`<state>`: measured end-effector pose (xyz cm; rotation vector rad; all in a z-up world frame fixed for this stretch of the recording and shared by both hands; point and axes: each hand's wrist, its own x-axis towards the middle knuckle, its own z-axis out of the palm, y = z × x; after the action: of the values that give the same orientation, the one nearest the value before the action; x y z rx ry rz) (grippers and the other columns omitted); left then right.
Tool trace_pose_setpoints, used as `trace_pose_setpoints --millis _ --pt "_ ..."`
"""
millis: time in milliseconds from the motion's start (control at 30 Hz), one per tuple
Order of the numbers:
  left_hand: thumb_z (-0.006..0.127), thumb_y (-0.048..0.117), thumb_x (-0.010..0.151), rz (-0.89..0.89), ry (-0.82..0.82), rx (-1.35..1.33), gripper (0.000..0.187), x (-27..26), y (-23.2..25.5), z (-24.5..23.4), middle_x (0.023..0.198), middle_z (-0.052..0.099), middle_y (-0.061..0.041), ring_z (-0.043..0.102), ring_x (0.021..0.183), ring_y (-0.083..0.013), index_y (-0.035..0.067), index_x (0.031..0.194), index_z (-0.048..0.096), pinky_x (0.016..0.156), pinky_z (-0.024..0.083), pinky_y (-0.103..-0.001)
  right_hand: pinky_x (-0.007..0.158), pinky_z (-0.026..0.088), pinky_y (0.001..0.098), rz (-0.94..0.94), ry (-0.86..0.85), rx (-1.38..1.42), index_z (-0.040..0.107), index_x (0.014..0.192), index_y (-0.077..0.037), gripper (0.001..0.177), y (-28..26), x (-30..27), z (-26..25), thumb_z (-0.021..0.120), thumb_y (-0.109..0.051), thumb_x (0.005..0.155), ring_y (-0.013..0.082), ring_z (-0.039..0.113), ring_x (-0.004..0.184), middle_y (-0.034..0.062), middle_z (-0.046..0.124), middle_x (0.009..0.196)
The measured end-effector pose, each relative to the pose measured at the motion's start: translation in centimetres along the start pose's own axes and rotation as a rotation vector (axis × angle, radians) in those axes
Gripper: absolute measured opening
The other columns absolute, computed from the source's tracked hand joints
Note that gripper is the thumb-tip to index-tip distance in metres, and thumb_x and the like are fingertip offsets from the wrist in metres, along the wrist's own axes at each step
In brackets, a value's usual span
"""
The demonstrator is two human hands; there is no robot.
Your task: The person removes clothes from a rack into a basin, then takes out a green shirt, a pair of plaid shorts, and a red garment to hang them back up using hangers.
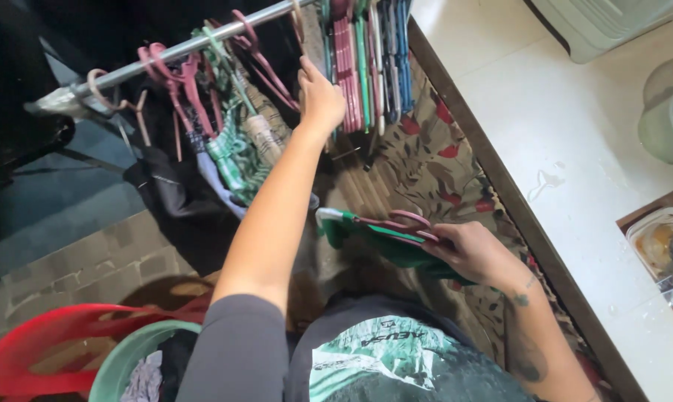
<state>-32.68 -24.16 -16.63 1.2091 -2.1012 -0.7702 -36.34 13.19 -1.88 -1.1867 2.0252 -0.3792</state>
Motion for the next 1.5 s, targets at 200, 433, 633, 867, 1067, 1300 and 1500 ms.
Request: trace_pose_setpoints --millis 200,433,633,867,1067,1300,1500 --pt "0.068 0.024 0.093 -0.227 -0.127 0.025 0.060 2.7 2.6 4.0 0.122 0.071 -0.023 0.068 0.115 -0.0433 0.009 0.146 0.043 0.098 0.052 -0.052 0.060 0.048 0.0450 -0.007 0.037 -0.044 0.072 0.097 -0.002 0.028 1.8 1.1 -1.9 0.070 -0.029 0.091 0.0382 0.063 0.062 0.0223 0.065 0.070" --pt "0.051 0.041 0.102 -0.107 -0.226 0.023 0.050 3.2 2.9 1.5 0.123 0.066 -0.020 0.059 0.115 -0.0448 0.018 0.145 0.045 0.093 0.033 -0.071 0.057 0.056 0.0334 0.049 0.018 0.149 0.068 0.103 -0.004 0.021 1.2 3.3 -3.1 0.065 -0.022 0.092 0.0186 0.073 0.057 0.0124 0.069 0.064" --pt "0.052 0.023 0.101 0.279 -0.364 0.849 0.029 2.5 -4.4 -2.0 0.115 0.076 -0.009 0.069 0.108 -0.0288 0.019 0.117 0.076 0.106 0.034 -0.053 0.053 0.054 0.0306 -0.075 0.066 0.326 0.067 0.099 0.000 0.013 -0.9 6.4 -1.9 0.064 -0.012 0.093 0.0115 0.070 0.055 0.0070 0.068 0.063" --pt "0.054 0.018 0.100 0.391 -0.608 1.152 0.028 1.2 -7.8 -3.3 0.105 0.079 -0.007 0.072 0.104 -0.0269 0.018 0.100 0.081 0.107 0.032 -0.048 0.057 0.051 0.0282 -0.159 0.397 0.358 0.073 0.104 -0.002 0.017 -5.2 11.9 0.4 0.068 -0.011 0.090 0.0116 0.066 0.058 0.0080 0.068 0.066" --pt "0.065 0.033 0.087 0.515 -0.861 0.620 0.021 2.5 -0.2 -9.8 0.100 0.075 -0.010 0.069 0.100 -0.0311 0.021 0.098 0.079 0.086 0.049 -0.051 0.066 0.052 0.0254 -0.182 0.444 0.490 0.069 0.122 -0.003 0.033 -5.7 17.6 4.0 0.070 -0.007 0.089 0.0074 0.062 0.072 0.0035 0.071 0.083" --pt "0.070 0.031 0.089 0.704 -0.595 0.174 0.017 9.7 4.8 -22.4 0.093 0.076 -0.011 0.071 0.089 -0.0321 0.018 0.095 0.080 0.079 0.055 -0.047 0.060 0.046 0.0218 -0.212 0.338 0.881 0.057 0.145 -0.006 0.051 -5.8 23.1 7.5 0.062 -0.003 0.095 0.0048 0.053 0.068 -0.0044 0.059 0.086" --pt "0.068 0.015 0.082 1.164 -0.095 0.508 0.010 17.0 2.6 -20.0 0.092 0.071 -0.004 0.063 0.100 -0.0252 0.015 0.081 0.078 0.089 0.046 -0.039 0.096 0.048 0.0244 -0.371 0.542 0.682 0.054 0.146 0.000 0.049 -7.6 24.7 9.1 0.058 0.003 0.097 0.0083 0.060 0.112 0.0018 0.067 0.126"
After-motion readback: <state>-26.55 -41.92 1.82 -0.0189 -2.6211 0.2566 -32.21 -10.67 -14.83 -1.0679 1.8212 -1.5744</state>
